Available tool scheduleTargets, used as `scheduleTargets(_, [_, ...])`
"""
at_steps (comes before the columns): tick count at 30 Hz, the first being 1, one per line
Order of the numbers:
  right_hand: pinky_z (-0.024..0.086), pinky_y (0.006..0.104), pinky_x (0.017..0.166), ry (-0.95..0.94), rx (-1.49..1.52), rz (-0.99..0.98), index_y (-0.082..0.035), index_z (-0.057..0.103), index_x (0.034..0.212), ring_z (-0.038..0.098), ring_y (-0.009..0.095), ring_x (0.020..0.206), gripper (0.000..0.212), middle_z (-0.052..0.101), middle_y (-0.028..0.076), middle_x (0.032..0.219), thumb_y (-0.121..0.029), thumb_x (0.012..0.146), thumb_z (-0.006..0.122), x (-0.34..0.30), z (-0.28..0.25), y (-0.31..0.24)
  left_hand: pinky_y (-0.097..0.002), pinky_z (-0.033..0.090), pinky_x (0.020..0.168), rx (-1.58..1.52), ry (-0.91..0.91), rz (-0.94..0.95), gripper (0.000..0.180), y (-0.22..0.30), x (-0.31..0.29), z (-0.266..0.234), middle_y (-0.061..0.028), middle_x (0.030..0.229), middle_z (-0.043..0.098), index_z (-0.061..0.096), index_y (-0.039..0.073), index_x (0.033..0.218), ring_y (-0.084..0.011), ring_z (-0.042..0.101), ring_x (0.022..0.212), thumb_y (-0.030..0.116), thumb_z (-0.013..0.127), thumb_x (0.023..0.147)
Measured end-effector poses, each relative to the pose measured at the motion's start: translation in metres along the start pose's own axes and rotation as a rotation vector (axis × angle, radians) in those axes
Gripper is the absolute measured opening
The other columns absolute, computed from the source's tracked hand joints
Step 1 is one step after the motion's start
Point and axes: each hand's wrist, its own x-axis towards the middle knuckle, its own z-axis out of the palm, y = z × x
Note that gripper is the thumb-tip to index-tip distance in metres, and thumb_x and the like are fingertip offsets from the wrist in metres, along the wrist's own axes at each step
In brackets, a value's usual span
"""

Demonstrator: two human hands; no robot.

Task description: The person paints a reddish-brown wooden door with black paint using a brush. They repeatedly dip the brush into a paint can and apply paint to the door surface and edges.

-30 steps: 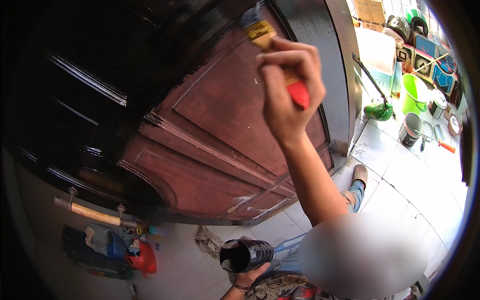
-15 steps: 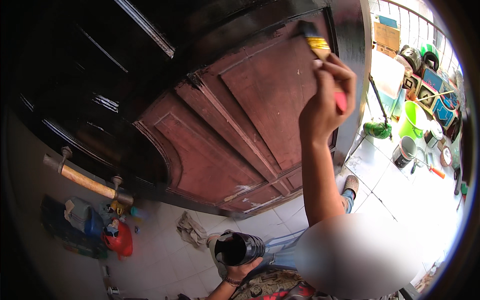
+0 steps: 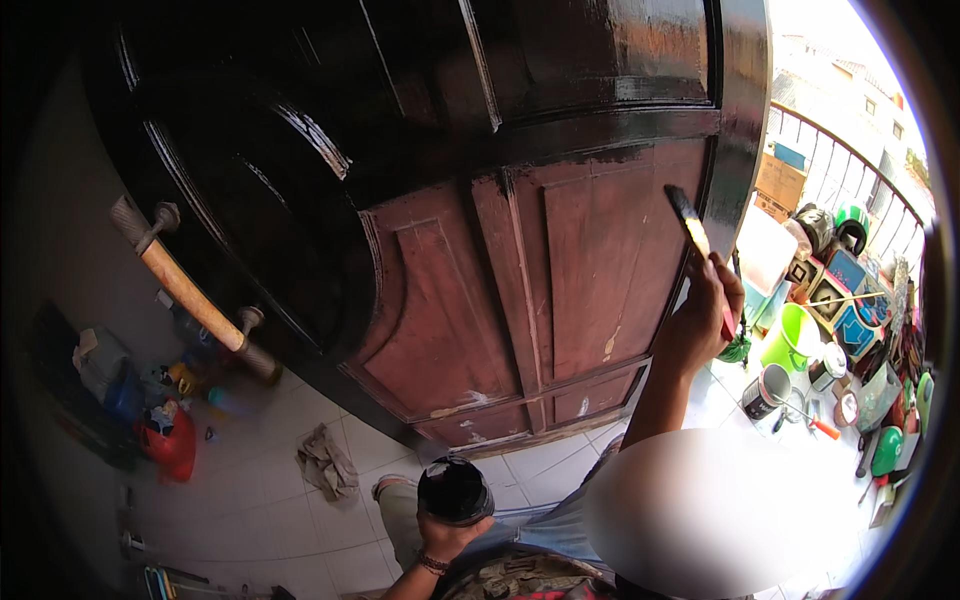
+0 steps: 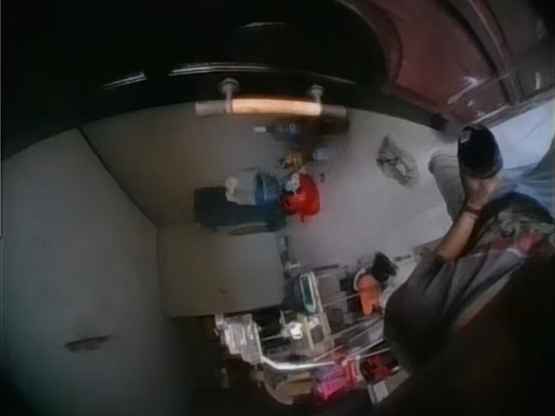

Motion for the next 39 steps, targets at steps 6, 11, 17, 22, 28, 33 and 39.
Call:
scheduleTargets(6, [0.054, 0.0344, 0.073, -0.363, 0.142, 0.519, -0.005, 0.047, 0.120, 0.069, 0.026, 0.087, 0.043, 0.070, 0.019, 0.098, 0.001, 0.084, 0.070, -0.083, -0.089, -0.026, -0.0373, 0.049, 0.100, -0.010, 0.051, 0.093, 0.084, -0.016, 0.021, -0.002, -0.0126, 0.122, 0.064, 0.051, 0.002, 0.130, -0.0232, 0.064, 0.112, 0.019, 0.094, 0.060])
scheduleTargets(11, [0.058, 0.0295, 0.070, -0.704, 0.082, 0.641, -0.005, 0.045, 0.113, 0.071, 0.023, 0.085, 0.047, 0.072, 0.018, 0.095, -0.001, 0.080, 0.078, -0.099, -0.075, -0.068, -0.0392, 0.049, 0.096, 0.135, 0.106, 0.229, 0.081, -0.017, 0.045, -0.003, -0.0146, 0.116, 0.060, 0.051, 0.002, 0.127, -0.0289, 0.062, 0.108, 0.014, 0.091, 0.058])
scheduleTargets(17, [0.057, 0.0343, 0.075, -0.942, 0.076, 0.541, -0.004, 0.045, 0.113, 0.069, 0.030, 0.096, 0.043, 0.068, 0.022, 0.105, 0.002, 0.082, 0.074, -0.112, -0.042, -0.103, -0.0397, 0.047, 0.098, 0.223, 0.220, 0.321, 0.080, -0.004, 0.054, -0.014, -0.0157, 0.119, 0.059, 0.051, 0.000, 0.127, -0.0306, 0.060, 0.111, 0.011, 0.090, 0.058])
scheduleTargets(22, [0.052, 0.0415, 0.092, -0.887, 0.147, 0.238, -0.003, 0.053, 0.111, 0.066, 0.029, 0.102, 0.027, 0.064, 0.024, 0.119, 0.004, 0.089, 0.067, -0.095, 0.020, -0.072, -0.0384, 0.048, 0.097, 0.156, 0.234, 0.258, 0.081, -0.009, 0.044, -0.015, -0.0146, 0.120, 0.060, 0.052, 0.000, 0.128, -0.0281, 0.062, 0.110, 0.012, 0.091, 0.058])
scheduleTargets(28, [0.058, 0.0343, 0.089, -1.071, 0.343, 0.042, 0.001, 0.057, 0.102, 0.070, 0.026, 0.103, 0.022, 0.070, 0.021, 0.111, 0.007, 0.086, 0.071, -0.051, 0.118, -0.045, -0.0360, 0.050, 0.096, 0.134, 0.196, 0.204, 0.081, -0.005, 0.030, -0.020, -0.0122, 0.119, 0.062, 0.052, 0.001, 0.128, -0.0238, 0.063, 0.108, 0.011, 0.091, 0.058])
scheduleTargets(33, [0.058, 0.0332, 0.087, -0.907, 0.264, -0.104, 0.002, 0.058, 0.101, 0.070, 0.024, 0.100, 0.021, 0.072, 0.020, 0.106, 0.009, 0.085, 0.071, -0.012, 0.113, -0.020, -0.0364, 0.050, 0.096, 0.095, 0.173, 0.101, 0.082, -0.028, 0.014, -0.043, -0.0123, 0.119, 0.063, 0.050, 0.001, 0.129, -0.0233, 0.064, 0.108, 0.010, 0.091, 0.058])
scheduleTargets(39, [0.057, 0.0307, 0.087, -1.045, 0.257, -0.085, 0.001, 0.059, 0.097, 0.069, 0.020, 0.099, 0.018, 0.072, 0.017, 0.106, 0.009, 0.085, 0.071, -0.056, 0.133, -0.033, -0.0374, 0.050, 0.097, 0.053, 0.171, 0.046, 0.085, -0.043, 0.001, -0.055, -0.0120, 0.120, 0.062, 0.049, 0.001, 0.130, -0.0239, 0.063, 0.108, 0.010, 0.091, 0.056])
